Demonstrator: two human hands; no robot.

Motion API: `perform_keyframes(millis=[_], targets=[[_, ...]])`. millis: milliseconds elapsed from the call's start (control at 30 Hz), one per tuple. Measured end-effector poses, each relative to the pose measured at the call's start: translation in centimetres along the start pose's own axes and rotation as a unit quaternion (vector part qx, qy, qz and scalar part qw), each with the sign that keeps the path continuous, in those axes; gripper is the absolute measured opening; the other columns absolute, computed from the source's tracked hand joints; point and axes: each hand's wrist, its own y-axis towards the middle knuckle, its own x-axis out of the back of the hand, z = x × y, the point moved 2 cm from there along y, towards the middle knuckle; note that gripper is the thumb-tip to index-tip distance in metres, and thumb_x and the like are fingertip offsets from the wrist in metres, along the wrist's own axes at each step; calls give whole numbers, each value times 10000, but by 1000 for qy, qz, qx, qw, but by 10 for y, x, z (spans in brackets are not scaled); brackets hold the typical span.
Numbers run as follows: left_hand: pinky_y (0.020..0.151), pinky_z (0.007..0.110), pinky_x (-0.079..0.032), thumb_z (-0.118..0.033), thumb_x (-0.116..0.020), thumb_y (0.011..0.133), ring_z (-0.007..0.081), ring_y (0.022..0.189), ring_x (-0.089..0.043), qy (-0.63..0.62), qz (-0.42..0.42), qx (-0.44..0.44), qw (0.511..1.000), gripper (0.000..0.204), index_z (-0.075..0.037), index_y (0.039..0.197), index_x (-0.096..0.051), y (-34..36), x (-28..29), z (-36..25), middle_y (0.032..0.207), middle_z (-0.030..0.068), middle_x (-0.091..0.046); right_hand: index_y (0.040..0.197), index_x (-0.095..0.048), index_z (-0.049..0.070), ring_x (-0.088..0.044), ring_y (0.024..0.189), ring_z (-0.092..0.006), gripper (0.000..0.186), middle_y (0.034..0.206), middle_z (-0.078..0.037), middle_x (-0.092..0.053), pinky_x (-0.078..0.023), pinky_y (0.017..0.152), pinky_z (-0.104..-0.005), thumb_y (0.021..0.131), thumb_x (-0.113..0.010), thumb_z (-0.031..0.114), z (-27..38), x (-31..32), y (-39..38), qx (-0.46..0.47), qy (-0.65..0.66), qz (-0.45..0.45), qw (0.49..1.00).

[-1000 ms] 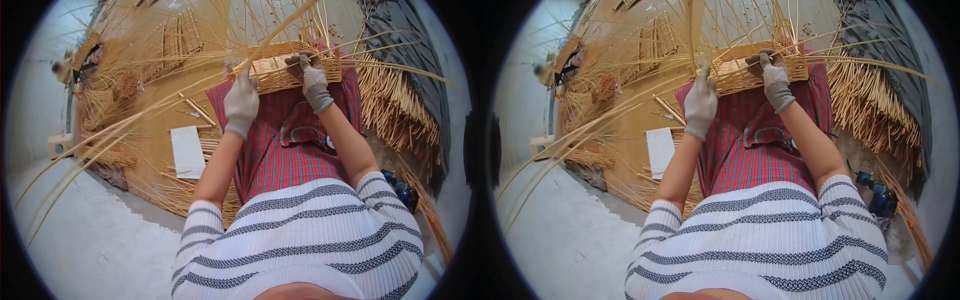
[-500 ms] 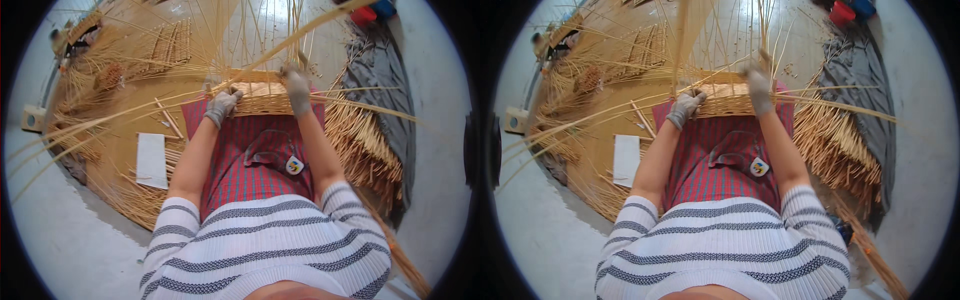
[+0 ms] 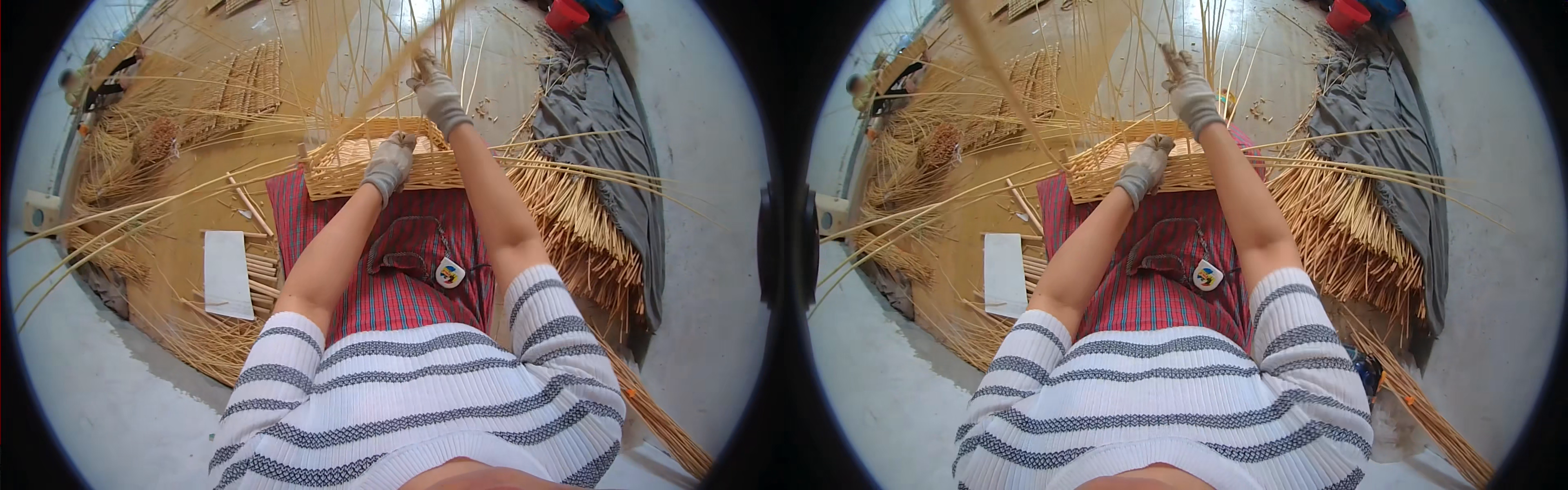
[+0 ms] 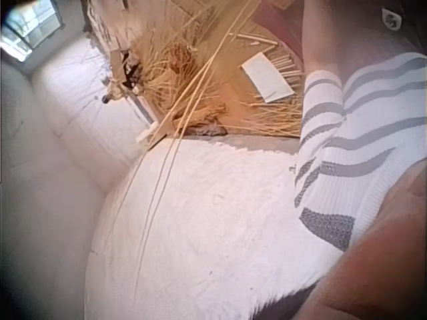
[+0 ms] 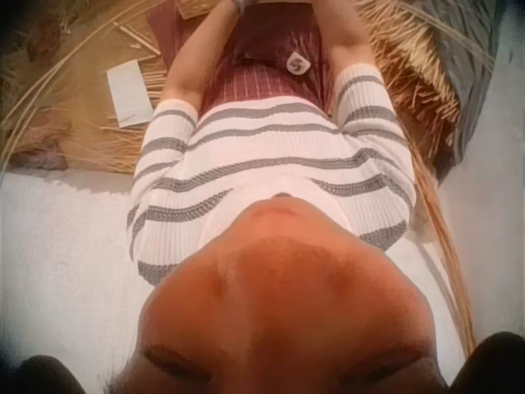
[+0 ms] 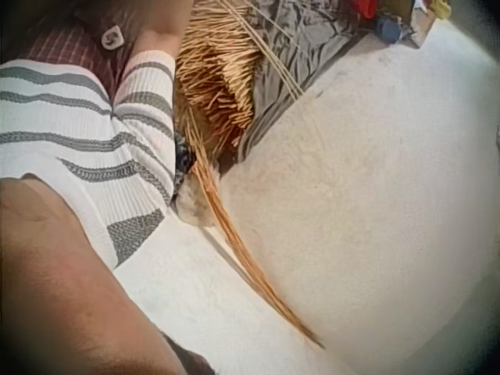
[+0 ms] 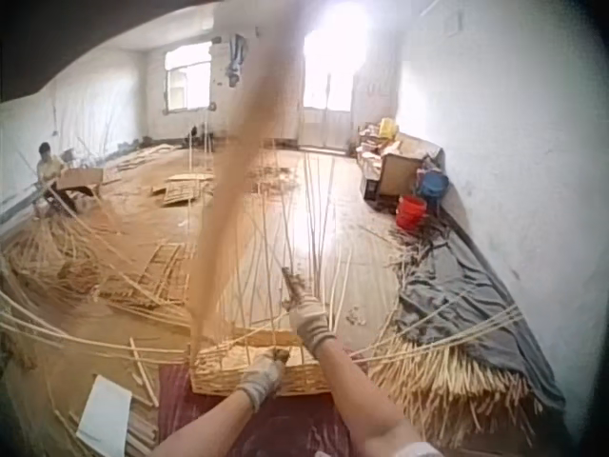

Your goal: Weaving a wicker or straw basket on the floor of a workshop.

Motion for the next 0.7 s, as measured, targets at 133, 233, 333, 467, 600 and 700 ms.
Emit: perform_keyframes(millis=[133, 233, 333, 467, 600, 700], targets=[[328, 351, -440, -366, -600, 970, 166, 384, -525, -5, 11, 17, 1000, 281, -107, 1080, -594, 7, 2, 1, 579, 51, -557, 1198, -583, 33, -692, 854, -207, 243, 1016, -86, -670, -557, 706, -327, 972, -547, 115, -14, 60, -64, -113, 36, -163, 979], [357, 333, -473, -224, -664, 942, 158, 421, -554, 13, 23, 24, 999, 236, -80, 1116, -594, -2, -9, 13, 635, 63, -590, 1164, -594, 66, -693, 749, -202, 209, 919, -89, -686, -538, 593, -297, 1008, -525, 184, 2, 104, -162, -245, 183, -344, 888], [387, 320, -486, -74, -660, 926, 156, 484, -594, -301, -80, -205, 928, 308, -46, 1214, -556, -35, -1, 32, 805, 84, -633, 1138, -611, 57, -684, 718, -186, 209, 889, -77, -691, -540, 617, -293, 1020, -517, 202, 24, 94, -194, -446, 106, -145, 877], [462, 278, -513, -122, -714, 917, 130, 502, -592, -302, -276, -126, 904, 171, -30, 1008, -603, -93, 93, 85, 796, 65, -641, 1096, -642, 30, -682, 766, -171, 218, 886, -78, -695, -543, 678, -297, 1001, -560, 208, 54, 16, -176, -390, 64, 10, 919], [471, 254, -478, -173, -774, 879, 123, 532, -590, -193, -350, -209, 893, 220, -43, 933, -605, -99, 156, 101, 780, 71, -668, 1097, -672, 53, -677, 890, -227, 201, 991, -101, -701, -538, 844, -342, 925, -636, 149, 102, -67, -188, -177, 48, 289, 940], [481, 251, -476, -158, -766, 884, 121, 539, -579, -194, -300, -289, 888, 198, -52, 904, -600, -95, 160, 114, 744, 53, -656, 1153, -657, 95, -678, 965, -291, 268, 1047, -128, -689, -546, 866, -385, 887, -656, 133, 148, -109, -188, -28, 94, 337, 936]])
